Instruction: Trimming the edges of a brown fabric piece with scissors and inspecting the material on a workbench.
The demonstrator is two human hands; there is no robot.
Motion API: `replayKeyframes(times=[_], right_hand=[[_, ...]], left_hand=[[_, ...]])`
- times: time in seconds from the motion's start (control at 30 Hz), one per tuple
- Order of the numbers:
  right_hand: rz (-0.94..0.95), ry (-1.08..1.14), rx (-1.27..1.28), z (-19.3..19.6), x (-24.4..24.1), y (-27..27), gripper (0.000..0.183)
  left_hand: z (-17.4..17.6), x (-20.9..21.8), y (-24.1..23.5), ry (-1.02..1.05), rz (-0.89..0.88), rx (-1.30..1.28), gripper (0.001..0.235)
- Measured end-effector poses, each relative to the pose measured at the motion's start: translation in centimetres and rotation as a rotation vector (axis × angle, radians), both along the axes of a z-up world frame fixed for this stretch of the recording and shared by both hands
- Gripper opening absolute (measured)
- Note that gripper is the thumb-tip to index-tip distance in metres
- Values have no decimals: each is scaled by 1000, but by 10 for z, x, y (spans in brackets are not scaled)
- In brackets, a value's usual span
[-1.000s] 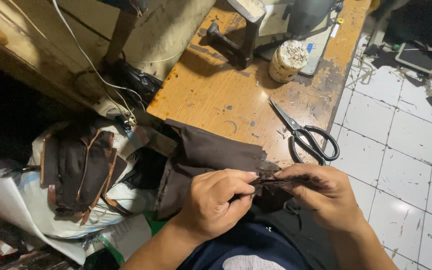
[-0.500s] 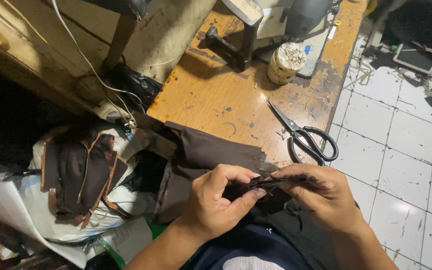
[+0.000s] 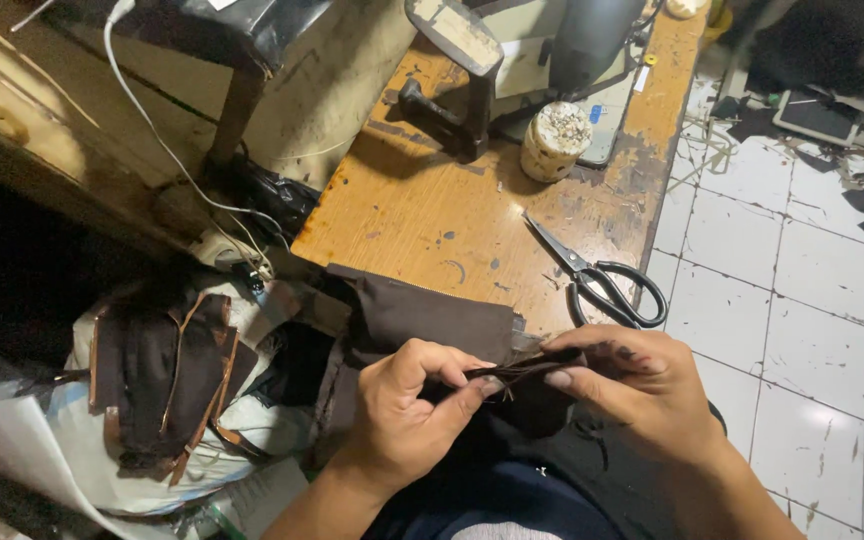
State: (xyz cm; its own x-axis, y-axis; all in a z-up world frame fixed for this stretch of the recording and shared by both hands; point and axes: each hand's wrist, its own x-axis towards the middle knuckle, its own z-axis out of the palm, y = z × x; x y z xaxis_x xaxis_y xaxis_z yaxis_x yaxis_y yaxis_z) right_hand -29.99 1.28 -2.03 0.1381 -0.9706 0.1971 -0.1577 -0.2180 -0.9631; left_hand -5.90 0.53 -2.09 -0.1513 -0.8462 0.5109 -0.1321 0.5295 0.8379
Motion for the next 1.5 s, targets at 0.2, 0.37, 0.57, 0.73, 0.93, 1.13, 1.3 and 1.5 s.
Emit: replayKeyframes(times=[0.2, 0.37, 0.57, 0.73, 0.93, 1.13, 1.3, 1.5], right_hand=[[-37, -111, -15, 14, 3, 0, 13], [49, -104, -88, 36, 5, -1, 10], [145, 198, -237, 76, 12, -6, 14], [279, 312, -456, 117, 22, -3, 13], [405, 320, -538, 152, 35, 3, 10], [436, 281, -578, 147, 50, 7, 9], [456, 289, -566, 132, 52, 5, 9], [412, 298, -566, 130, 51, 6, 10]], left_hand=[[8, 7, 0, -33, -4, 53, 24], [12, 12, 1, -22, 0, 1, 25], [22, 25, 9, -50, -4, 1, 26], [40, 39, 17, 26, -29, -71, 22], [57, 52, 27, -29, -3, -183, 24], [47, 52, 32, 8, -57, 186, 37], [70, 40, 18, -63, -221, -47, 43], [52, 19, 14, 87, -318, -40, 20]])
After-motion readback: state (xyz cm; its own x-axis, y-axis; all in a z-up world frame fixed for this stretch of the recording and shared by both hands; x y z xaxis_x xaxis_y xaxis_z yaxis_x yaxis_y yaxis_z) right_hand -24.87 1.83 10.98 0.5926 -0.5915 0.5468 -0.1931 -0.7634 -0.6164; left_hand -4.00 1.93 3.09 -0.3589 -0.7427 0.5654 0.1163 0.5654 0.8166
